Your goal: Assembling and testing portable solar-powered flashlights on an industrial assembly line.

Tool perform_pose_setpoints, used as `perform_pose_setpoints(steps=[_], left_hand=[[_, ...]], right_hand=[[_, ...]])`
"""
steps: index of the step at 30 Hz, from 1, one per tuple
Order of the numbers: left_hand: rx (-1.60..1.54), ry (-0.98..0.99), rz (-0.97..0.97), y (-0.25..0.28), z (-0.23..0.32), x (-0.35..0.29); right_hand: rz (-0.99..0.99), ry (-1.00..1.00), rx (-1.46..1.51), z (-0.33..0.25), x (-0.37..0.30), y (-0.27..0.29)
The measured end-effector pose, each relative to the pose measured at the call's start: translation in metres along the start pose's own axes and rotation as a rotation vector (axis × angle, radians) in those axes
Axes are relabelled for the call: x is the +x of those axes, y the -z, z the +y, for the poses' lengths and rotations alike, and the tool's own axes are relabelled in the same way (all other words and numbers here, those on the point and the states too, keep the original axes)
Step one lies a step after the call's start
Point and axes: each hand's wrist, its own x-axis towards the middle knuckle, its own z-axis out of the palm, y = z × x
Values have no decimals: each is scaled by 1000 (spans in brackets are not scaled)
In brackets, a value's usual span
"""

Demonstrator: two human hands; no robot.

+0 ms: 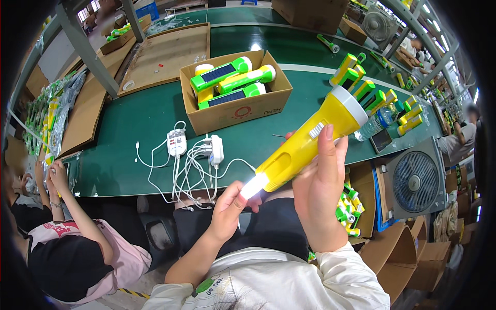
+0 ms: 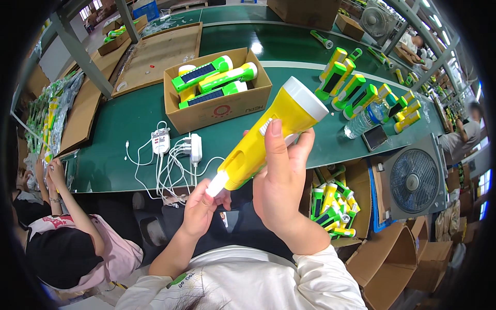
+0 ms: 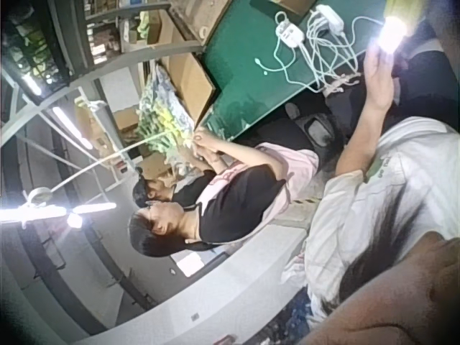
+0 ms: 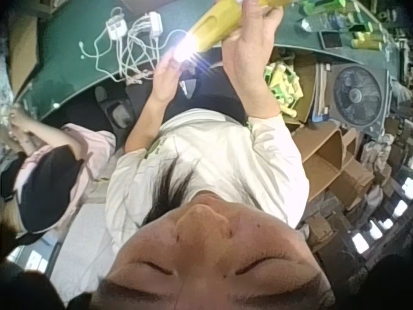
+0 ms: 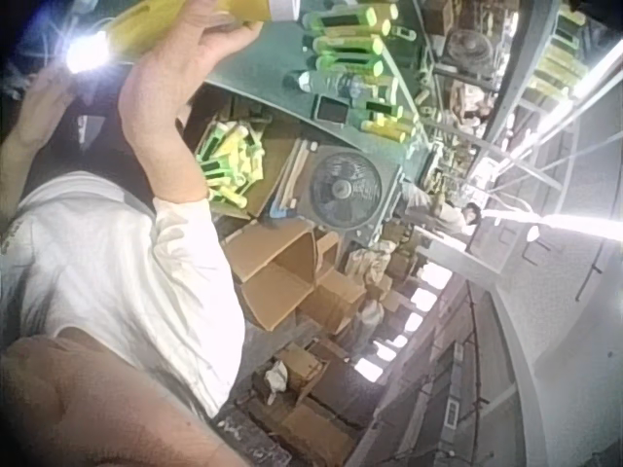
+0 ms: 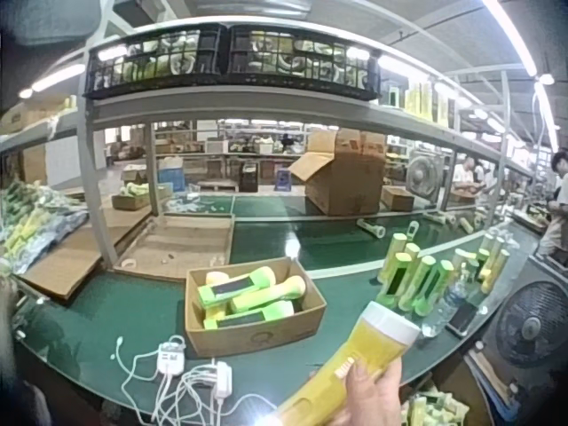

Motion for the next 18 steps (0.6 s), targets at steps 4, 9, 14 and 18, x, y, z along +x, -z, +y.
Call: perform_pose_setpoints(steps=[4,9,14,18], left_hand=[[-105,-5,-1,-1,-4,-5],[445,-402,-151,-1,16,-14],[1037,-622,126,-16,27,-9],[466,-83,66,-26,16,-3]], right_hand=[[-6,-35,-7,5,0,-3],[-27,-36,44,24,-3,15],[-46,45,-24,45,-20,24],[-259,-69,-17,55,-35,33]])
